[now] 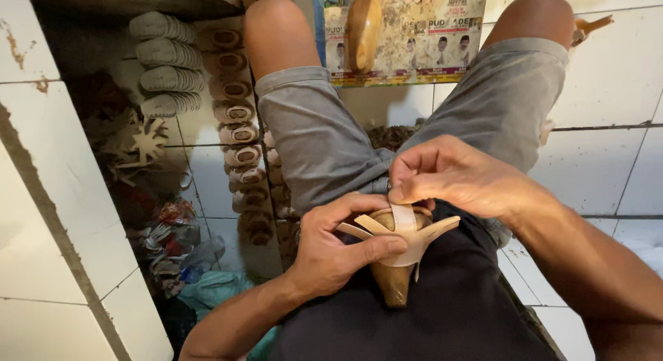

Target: The person assembles a wooden sandal by wrapping a pre-cut leather strap around a wooden last. They repeatedly adjust the strap, fold its ends, and inspect the fit. The person also picks up and sets aside other wooden pieces and a finished sandal.

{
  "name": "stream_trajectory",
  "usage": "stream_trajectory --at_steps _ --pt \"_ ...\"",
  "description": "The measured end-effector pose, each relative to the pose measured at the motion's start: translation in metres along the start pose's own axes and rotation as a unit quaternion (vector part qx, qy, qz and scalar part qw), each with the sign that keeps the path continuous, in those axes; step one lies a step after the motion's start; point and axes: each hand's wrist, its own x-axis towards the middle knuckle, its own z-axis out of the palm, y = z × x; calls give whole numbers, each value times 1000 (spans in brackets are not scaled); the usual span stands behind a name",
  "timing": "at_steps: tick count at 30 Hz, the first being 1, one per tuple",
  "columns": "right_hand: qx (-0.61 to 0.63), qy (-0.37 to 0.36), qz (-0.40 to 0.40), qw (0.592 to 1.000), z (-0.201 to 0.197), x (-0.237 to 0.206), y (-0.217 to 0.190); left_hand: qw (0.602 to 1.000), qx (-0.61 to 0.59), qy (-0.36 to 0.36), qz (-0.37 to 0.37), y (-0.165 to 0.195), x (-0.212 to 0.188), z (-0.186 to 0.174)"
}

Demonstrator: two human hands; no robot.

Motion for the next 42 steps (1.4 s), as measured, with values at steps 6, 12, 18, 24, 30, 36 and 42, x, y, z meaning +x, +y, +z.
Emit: stream_trajectory --at_steps 6,12,18,24,30,36,42 --pt "91 19 36 995 1 0 23 999 -37 18 12 1 2 1" --pt "-57 22 -130 990 1 -6 25 993 67 -47 88 -7 6 -12" --pt "-498 85 -518 690 -14 -21 12 990 58 -47 123 -12 4 -13" --pt "-492 -5 -597 634 -17 -13 -4 994 54 -36 87 -13 5 -11" --pt "-395 -31 -554 732 -11 -13 2 990 58 -42 120 -15 2 -11" --pt "-242 -52 -544 801 7 -26 24 973 74 -77 203 -6 -6 -13" --pt "-244 -20 -477 844 21 -43 45 969 113 -130 178 12 -12 -18"
